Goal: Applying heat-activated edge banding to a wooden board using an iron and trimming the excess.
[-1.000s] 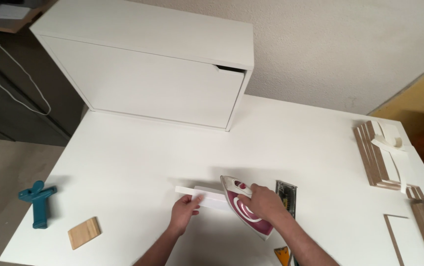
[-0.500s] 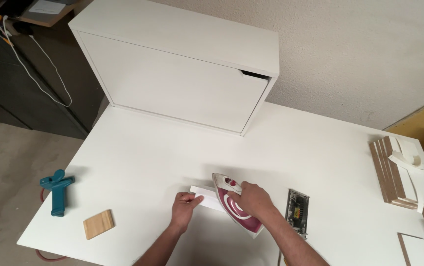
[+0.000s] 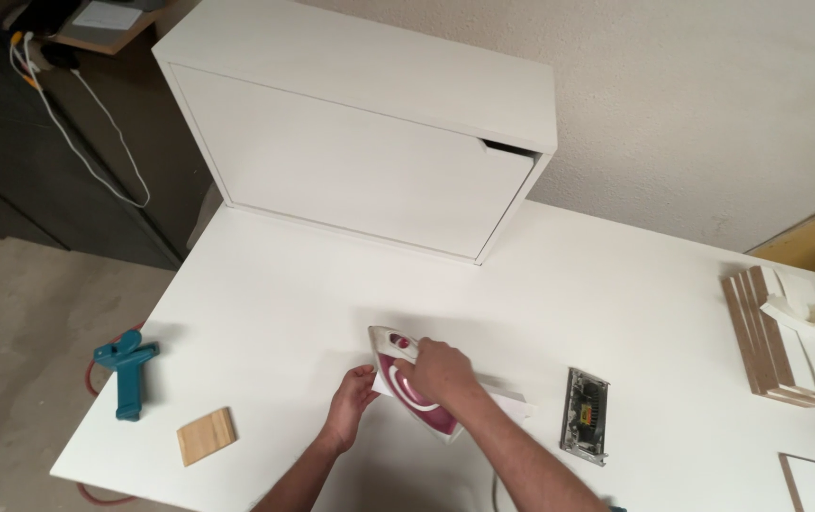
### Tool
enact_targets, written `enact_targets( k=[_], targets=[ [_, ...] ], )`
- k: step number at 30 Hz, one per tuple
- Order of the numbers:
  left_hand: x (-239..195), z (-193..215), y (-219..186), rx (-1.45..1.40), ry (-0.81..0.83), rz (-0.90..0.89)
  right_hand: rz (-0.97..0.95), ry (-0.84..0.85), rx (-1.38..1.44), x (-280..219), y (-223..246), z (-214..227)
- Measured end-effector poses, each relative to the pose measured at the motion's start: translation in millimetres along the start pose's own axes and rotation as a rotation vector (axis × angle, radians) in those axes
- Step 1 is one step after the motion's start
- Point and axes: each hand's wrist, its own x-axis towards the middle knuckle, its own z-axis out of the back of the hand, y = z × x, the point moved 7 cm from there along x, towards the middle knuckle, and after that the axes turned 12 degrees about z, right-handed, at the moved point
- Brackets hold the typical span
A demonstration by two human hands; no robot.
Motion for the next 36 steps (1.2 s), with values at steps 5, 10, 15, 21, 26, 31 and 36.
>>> enact_targets(
  k=[5, 10, 15, 21, 26, 31, 36],
  targets=[
    [35, 11, 8, -0.001, 0.024, -0.061, 0.012, -0.021, -0.007, 10, -11, -1],
    [49, 16, 17, -0.021, 0.008, -0.042, -0.032, -0.008, -0.014, -7, -38, 1],
    [56, 17, 19, -0.023, 0.014, -0.058, 0.015, -0.002, -0.003, 4, 2, 0],
    [27, 8, 8, 0.007, -0.009, -0.027, 0.014, -0.018, -0.021, 3, -23, -8],
    [35, 15, 17, 0.056, -0.055, -0.095, -0.082, -0.038, 0.062, -52, -91, -2],
    [28, 19, 11, 0.446, -0.282, -0.098, -0.33, -0.094, 0.304, -174, -152, 24],
    [100, 78, 6, 0.195, 0.033, -0.315, -0.708, -0.286, 0.464, -305, -257, 30]
  ],
)
